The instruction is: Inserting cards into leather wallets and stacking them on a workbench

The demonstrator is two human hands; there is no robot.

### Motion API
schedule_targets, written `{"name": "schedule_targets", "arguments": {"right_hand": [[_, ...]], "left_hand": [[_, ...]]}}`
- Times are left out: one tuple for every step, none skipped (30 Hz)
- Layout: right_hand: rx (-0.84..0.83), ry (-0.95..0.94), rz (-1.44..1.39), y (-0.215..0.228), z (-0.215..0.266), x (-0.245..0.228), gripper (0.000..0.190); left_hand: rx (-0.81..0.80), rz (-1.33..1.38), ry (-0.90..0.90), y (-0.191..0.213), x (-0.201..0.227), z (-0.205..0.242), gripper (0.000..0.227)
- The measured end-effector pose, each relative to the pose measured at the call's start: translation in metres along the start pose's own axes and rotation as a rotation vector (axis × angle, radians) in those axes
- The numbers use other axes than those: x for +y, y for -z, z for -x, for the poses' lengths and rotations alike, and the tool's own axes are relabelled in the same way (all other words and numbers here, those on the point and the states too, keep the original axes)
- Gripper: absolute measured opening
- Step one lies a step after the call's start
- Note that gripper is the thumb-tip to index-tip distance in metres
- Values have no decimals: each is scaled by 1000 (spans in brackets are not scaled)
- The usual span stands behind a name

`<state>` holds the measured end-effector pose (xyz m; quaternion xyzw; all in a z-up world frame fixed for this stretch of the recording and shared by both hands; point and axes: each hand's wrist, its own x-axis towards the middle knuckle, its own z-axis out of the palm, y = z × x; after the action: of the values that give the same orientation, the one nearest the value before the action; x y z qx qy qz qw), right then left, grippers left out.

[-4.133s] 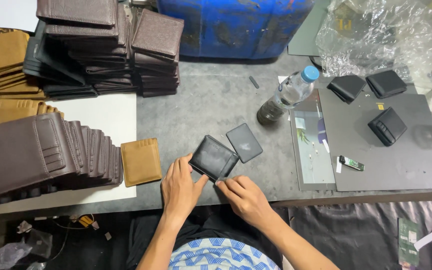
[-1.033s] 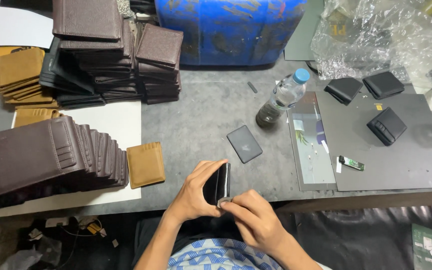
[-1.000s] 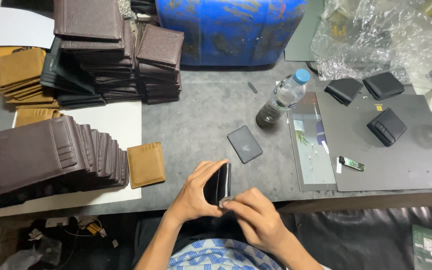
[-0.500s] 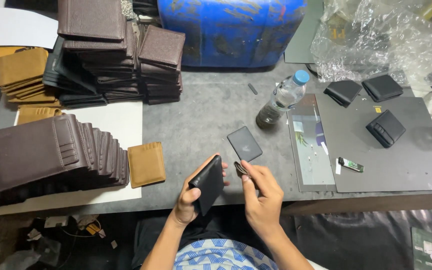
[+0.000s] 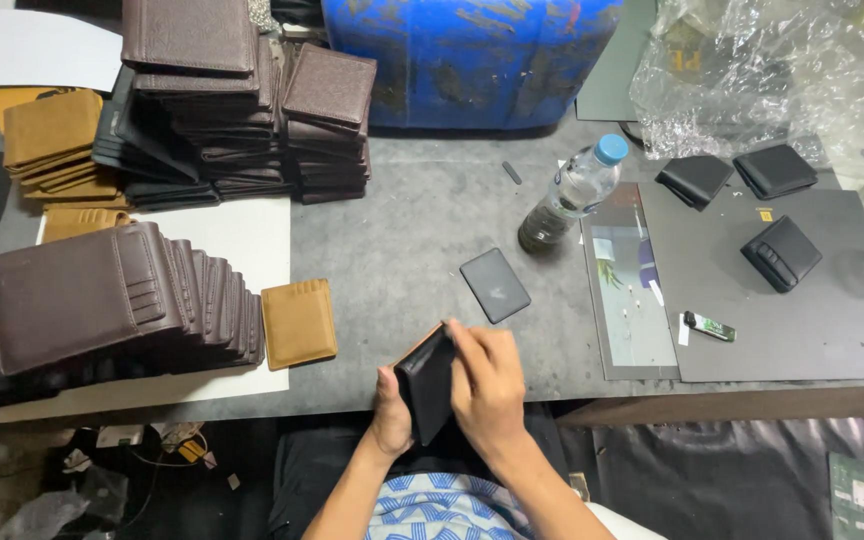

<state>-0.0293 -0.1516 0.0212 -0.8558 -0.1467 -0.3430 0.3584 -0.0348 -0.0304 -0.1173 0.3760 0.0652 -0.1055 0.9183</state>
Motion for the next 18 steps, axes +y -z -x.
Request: {"name": "schedule_targets", "arguments": {"right_hand": [[0,4,-1,3,1,-4,34],[-43,18,-50,4,2,-7,36],[-86,32,-98,7,3,-11,37],[-88,30,-96,9,2,-18,37],[-136,157,-167,11,2,-25,31],[-184,287,-237,12,0,-32,28],[-183,286,-235,11,3,-23,28],[-173,248,-150,10,6,-16,30],[-164,210,-65,10,9,-8,34],[-168,211,-68,10,5,-3,34],[-138,154,-11,9,1,3,35],[-104,97,46,9,-4,8,37],[-106,98,44,9,-3,10,37],[-122,94,47,10,-3,11,38],[-139,91,50,11,-3,13,40],[-139,90,52,13,-4,13,40],[-136,93,24,15,-5,13,39],[-138,96,-7,17,-6,13,38]], "left_hand": [[0,1,-4,-7,5,1,88],[-89,45,57,-14,10,2,91],[-179,90,118,-20,15,3,94],[-178,91,121,-33,33,6,94],[-203,5,184,-46,51,9,104],[-230,-82,245,-59,69,10,115],[-232,-82,246,-52,60,9,115],[-248,58,262,-45,51,9,109],[-262,197,277,-38,43,10,104],[-258,199,275,-39,46,11,104],[-157,221,315,-40,48,13,101],[-58,240,356,-42,52,14,97],[-56,241,354,-43,55,14,97],[-2,244,387,-44,58,15,98],[51,246,421,-45,61,15,99],[50,246,423,-47,64,14,99],[53,234,446,-49,67,14,100],[61,224,469,-51,70,15,101]]}}
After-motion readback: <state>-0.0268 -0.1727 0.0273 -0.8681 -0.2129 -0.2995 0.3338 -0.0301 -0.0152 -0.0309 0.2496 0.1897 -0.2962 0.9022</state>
